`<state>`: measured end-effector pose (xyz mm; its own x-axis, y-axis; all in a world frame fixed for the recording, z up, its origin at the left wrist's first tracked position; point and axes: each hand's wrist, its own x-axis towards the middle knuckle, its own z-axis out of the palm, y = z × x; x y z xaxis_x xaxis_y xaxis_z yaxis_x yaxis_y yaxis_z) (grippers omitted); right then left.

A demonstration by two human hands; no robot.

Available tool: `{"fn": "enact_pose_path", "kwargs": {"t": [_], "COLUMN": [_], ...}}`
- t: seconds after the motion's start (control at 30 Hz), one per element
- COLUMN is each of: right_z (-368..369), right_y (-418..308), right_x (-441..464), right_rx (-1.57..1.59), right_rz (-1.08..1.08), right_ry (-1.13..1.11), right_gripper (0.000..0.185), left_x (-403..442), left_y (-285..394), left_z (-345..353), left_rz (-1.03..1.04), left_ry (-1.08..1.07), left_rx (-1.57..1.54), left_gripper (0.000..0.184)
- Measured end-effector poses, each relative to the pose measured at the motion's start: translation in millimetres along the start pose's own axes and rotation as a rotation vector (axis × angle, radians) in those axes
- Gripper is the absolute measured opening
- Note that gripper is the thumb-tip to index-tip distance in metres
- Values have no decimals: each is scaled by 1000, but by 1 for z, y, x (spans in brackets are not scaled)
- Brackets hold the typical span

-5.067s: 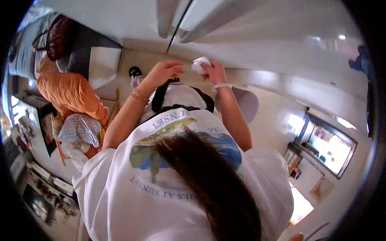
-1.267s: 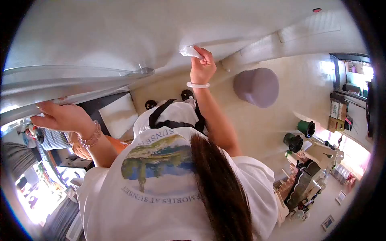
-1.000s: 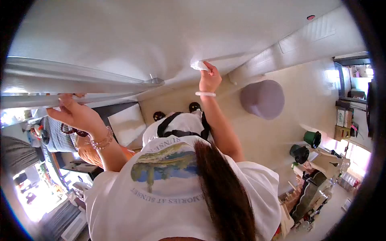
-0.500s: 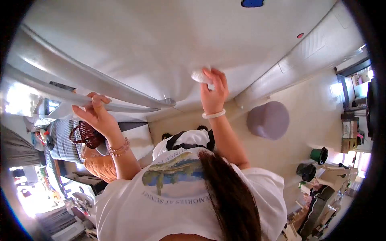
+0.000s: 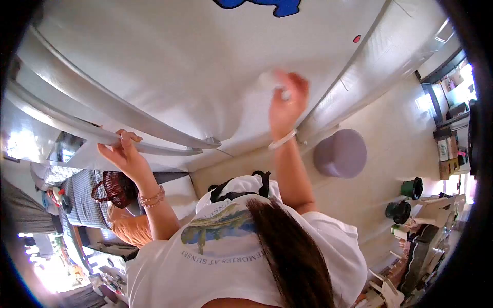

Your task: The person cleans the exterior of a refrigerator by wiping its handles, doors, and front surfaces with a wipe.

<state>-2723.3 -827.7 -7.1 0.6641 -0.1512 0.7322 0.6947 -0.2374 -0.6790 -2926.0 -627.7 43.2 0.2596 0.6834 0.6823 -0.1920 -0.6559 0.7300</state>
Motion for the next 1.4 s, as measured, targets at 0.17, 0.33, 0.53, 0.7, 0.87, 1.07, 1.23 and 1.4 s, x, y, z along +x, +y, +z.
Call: {"fn": "enact_pose_path", "kwargs": {"t": [0.17, 0.33, 0.53, 0.7, 0.87, 1.07, 1.23, 1.4], "right_z": [7, 21, -3, -2, 12, 5, -13, -15], "right_y": [-8, -38, -11, -8, -11, -11, 3, -6], "right_x": [80, 24, 74, 56, 48, 45, 68, 60], "right_rx": [-72, -95, -198, -19, -38, -22, -85, -86], "right_rz": [19, -329, -203, -232, -397, -248, -169, -222], "right_ry": [414, 93, 297, 188, 192, 154, 206, 136], "right_gripper": [38, 34, 35, 38, 34, 36, 39, 37], "left_x": [-3, -3, -2, -3, -6, -8, -1, -2], "left_y": [-2, -5, -4, 4, 1, 10, 6, 5], "left_z": [2, 2, 7, 7, 9, 5, 5, 6], "left_rz": [-7, 35, 18, 10, -39, -80, -37, -12], "left_ry": [29, 18, 70, 66, 95, 65, 42, 27], "left_rx": [19, 38, 42, 97, 85, 34, 42, 30], "left_gripper": [42, 38, 34, 31, 31, 33, 31, 29]}}
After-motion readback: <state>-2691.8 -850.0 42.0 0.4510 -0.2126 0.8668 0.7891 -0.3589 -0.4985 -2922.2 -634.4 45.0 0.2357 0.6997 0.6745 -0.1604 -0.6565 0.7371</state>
